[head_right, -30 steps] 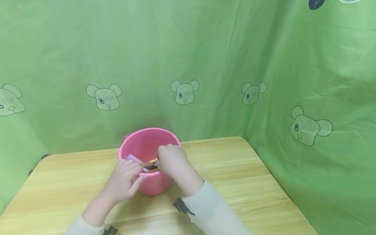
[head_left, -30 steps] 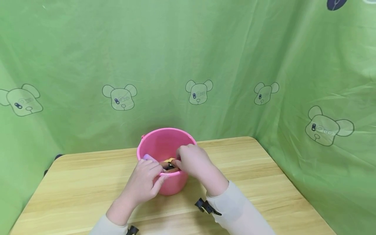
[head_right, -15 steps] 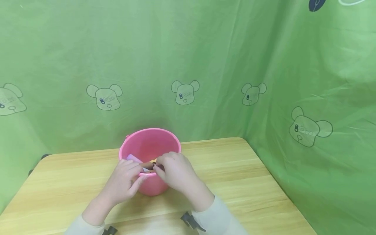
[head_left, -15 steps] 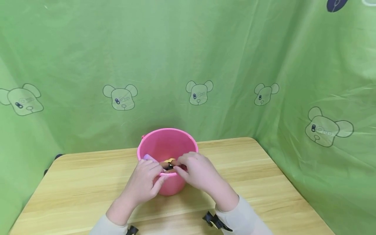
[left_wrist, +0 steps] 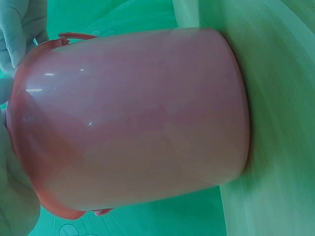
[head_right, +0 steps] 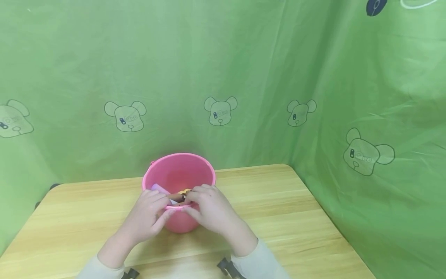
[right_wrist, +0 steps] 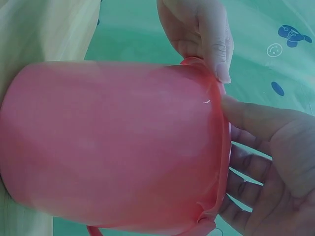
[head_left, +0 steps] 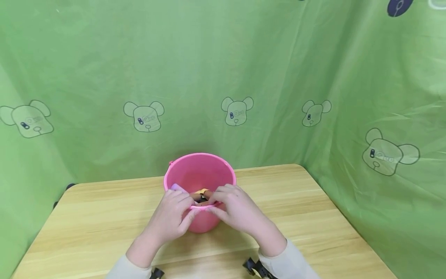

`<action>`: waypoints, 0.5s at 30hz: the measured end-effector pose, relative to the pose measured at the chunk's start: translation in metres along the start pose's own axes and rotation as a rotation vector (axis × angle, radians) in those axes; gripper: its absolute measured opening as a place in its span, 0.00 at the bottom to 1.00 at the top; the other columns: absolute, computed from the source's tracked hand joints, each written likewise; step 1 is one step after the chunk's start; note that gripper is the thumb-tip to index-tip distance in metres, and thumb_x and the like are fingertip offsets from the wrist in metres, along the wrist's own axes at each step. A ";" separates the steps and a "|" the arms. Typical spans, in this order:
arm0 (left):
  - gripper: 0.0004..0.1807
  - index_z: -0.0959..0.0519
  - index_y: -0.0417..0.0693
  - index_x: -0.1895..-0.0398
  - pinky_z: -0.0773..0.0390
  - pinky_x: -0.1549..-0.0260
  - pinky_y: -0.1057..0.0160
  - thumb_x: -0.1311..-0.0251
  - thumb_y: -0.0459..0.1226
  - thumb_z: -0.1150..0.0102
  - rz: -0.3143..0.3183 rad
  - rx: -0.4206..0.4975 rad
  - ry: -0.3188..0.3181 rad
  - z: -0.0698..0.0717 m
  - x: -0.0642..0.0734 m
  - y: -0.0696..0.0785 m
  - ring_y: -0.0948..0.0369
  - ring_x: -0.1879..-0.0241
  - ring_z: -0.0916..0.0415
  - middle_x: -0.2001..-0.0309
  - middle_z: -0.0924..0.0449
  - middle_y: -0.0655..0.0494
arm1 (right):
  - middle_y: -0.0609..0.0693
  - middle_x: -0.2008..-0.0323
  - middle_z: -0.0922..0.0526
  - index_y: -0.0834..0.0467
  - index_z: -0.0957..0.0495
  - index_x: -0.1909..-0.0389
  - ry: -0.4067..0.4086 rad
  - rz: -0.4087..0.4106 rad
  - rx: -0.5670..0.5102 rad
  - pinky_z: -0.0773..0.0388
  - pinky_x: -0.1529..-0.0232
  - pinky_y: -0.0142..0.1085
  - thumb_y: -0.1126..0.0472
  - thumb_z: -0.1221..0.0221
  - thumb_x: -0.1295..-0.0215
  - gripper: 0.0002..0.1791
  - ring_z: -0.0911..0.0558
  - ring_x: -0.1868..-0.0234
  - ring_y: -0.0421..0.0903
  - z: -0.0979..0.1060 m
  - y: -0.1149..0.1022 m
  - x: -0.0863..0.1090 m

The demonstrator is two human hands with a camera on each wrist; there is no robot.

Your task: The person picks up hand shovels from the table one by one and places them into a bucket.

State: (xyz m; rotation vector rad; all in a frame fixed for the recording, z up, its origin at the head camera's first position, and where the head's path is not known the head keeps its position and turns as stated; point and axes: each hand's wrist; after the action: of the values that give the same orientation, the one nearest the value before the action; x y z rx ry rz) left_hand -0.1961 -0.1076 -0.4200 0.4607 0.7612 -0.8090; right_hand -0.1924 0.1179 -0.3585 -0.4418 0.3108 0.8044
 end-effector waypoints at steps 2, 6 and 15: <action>0.19 0.23 0.52 0.72 0.30 0.58 0.56 0.27 0.50 0.54 -0.002 -0.005 -0.006 0.000 -0.001 0.000 0.60 0.63 0.24 0.68 0.19 0.59 | 0.42 0.59 0.14 0.52 0.15 0.67 0.009 -0.002 -0.015 0.24 0.57 0.34 0.54 0.30 0.39 0.06 0.24 0.63 0.37 0.000 0.001 0.001; 0.19 0.22 0.52 0.71 0.29 0.58 0.56 0.27 0.50 0.53 -0.007 -0.014 -0.009 0.000 0.000 0.000 0.60 0.63 0.24 0.67 0.19 0.59 | 0.41 0.60 0.15 0.51 0.15 0.67 0.019 -0.012 -0.024 0.25 0.58 0.34 0.54 0.30 0.40 0.06 0.25 0.63 0.36 -0.002 0.001 0.001; 0.16 0.22 0.52 0.70 0.29 0.55 0.55 0.28 0.49 0.50 0.012 -0.007 -0.056 0.002 0.000 0.000 0.60 0.61 0.24 0.64 0.18 0.59 | 0.37 0.66 0.18 0.50 0.16 0.68 0.031 -0.012 0.001 0.26 0.58 0.33 0.53 0.30 0.39 0.06 0.27 0.65 0.36 -0.006 0.002 0.002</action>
State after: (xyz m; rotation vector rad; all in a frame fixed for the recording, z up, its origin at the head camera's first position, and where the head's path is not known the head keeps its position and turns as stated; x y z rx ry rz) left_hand -0.1950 -0.1094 -0.4187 0.4345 0.7089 -0.8051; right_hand -0.1933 0.1179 -0.3648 -0.4556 0.3371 0.7864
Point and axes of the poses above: each hand's wrist, its own x-axis away from the middle knuckle, its own z-axis out of the back of the hand, y = z × x
